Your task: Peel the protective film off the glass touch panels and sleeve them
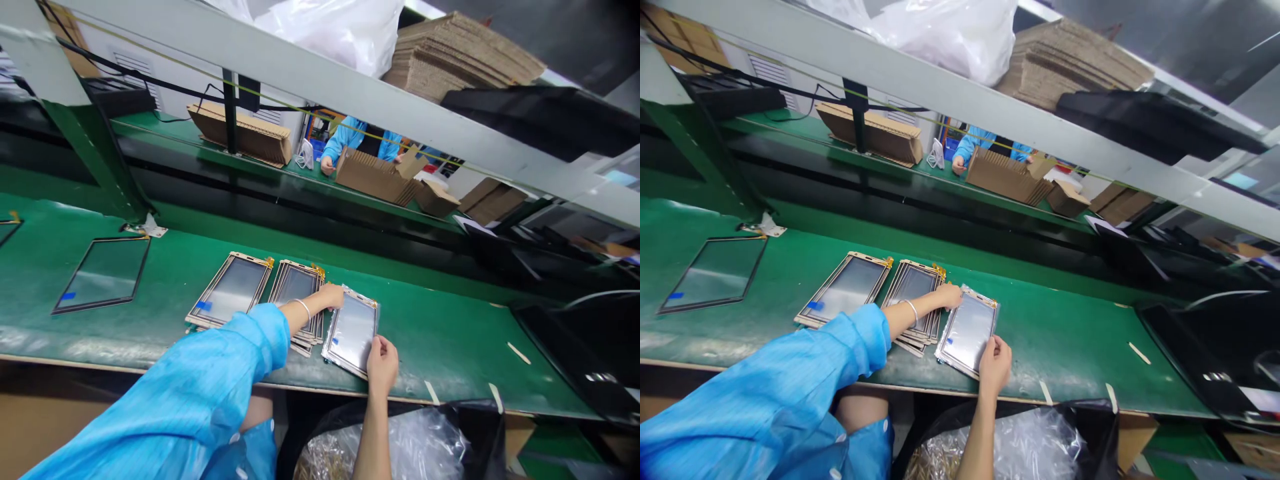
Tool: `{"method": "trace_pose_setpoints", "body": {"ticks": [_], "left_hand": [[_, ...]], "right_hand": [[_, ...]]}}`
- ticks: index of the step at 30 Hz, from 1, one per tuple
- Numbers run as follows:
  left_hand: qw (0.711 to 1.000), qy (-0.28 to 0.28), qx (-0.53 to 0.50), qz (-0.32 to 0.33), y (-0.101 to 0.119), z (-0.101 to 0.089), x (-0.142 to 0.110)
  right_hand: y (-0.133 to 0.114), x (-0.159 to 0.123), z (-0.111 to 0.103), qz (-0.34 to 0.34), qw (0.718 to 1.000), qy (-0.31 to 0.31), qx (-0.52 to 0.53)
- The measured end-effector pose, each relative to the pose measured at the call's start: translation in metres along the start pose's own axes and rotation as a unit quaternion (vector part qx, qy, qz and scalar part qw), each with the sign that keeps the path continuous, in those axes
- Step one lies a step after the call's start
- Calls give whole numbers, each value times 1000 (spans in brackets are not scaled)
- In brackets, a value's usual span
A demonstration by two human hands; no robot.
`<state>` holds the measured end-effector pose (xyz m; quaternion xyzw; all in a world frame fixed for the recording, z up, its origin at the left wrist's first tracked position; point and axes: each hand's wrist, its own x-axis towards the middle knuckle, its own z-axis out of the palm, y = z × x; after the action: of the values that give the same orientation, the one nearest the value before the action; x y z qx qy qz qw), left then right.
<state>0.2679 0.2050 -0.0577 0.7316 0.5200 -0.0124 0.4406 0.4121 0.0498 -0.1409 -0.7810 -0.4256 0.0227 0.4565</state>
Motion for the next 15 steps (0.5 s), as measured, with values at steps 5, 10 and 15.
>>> {"method": "trace_pose_setpoints", "body": {"ticks": [5,10,15], "left_hand": [[996,63,-45,45,2,-4,-18],[981,109,-139,78,18,2,-30],[957,123,-240,111,42,10,-35]], "right_hand": [[-12,-8,-7,-94,995,8,27],[-35,-18,-26,-166,977,-114,66],[-71,5,-50,-110,975,-192,-13]]}}
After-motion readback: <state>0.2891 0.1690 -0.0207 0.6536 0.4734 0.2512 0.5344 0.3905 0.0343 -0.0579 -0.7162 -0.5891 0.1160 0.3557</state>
